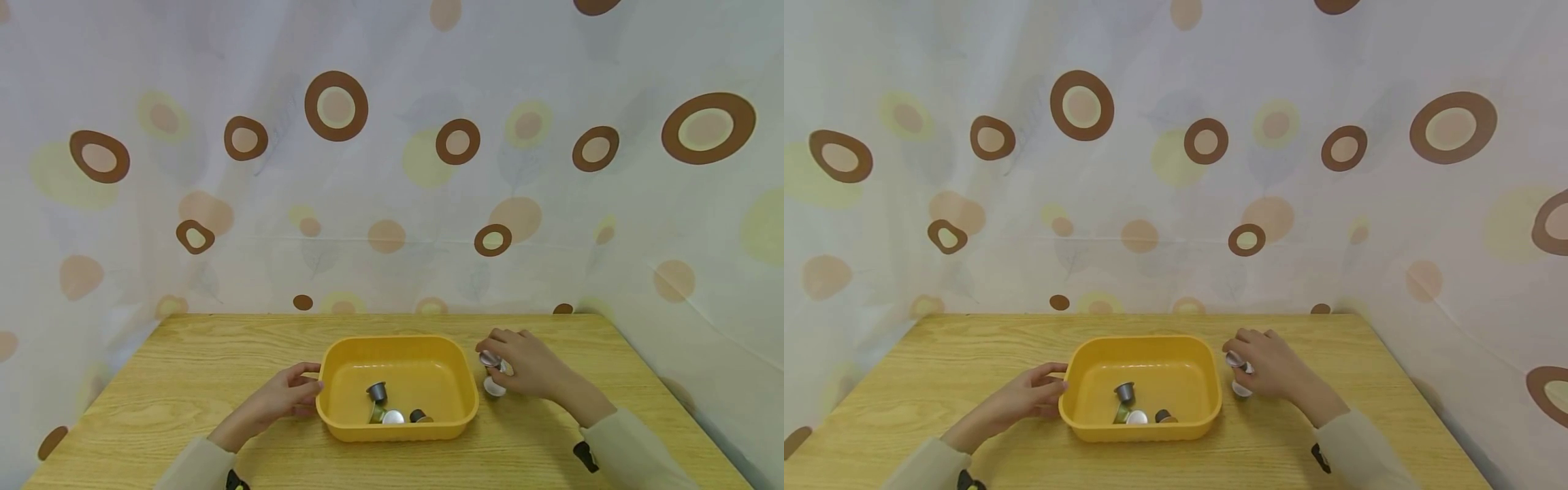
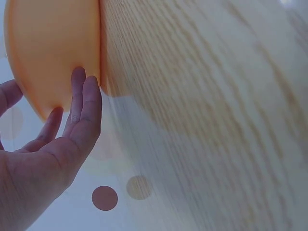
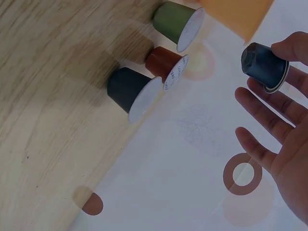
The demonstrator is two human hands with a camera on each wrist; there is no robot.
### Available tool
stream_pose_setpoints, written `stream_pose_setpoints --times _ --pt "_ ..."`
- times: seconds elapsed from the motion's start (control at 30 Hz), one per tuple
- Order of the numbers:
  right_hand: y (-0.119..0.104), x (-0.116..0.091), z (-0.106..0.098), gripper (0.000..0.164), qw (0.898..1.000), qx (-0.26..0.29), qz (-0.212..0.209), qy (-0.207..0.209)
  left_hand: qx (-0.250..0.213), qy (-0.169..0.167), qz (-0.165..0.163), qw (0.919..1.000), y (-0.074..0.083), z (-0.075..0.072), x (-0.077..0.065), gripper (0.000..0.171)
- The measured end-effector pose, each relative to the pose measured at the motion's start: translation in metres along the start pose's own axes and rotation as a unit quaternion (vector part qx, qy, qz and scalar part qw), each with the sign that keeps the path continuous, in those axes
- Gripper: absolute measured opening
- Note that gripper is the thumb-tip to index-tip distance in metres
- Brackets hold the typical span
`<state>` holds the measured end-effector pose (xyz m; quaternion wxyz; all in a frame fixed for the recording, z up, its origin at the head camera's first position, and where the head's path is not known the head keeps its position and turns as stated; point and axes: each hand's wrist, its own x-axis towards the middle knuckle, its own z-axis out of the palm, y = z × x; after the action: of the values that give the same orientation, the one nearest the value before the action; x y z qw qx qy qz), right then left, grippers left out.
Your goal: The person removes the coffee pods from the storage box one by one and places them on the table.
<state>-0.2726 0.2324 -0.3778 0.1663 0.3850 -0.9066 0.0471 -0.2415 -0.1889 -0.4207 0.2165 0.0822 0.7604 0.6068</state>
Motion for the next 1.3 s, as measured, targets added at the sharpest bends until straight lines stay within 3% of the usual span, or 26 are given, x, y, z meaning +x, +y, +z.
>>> stream_pose_setpoints --times 0.57,1.3 --pt "0.009 -0.033 0.008 0.021 0.999 0.029 0.027 -0.011 0.001 -0.004 0.003 1.0 0.0 -0.001 -0.001 0.06" --pt "0.01 -0.054 0.015 0.037 0.998 0.032 0.036 -0.041 0.001 -0.007 0.004 1.0 0.001 0.0 -0.002 0.06"
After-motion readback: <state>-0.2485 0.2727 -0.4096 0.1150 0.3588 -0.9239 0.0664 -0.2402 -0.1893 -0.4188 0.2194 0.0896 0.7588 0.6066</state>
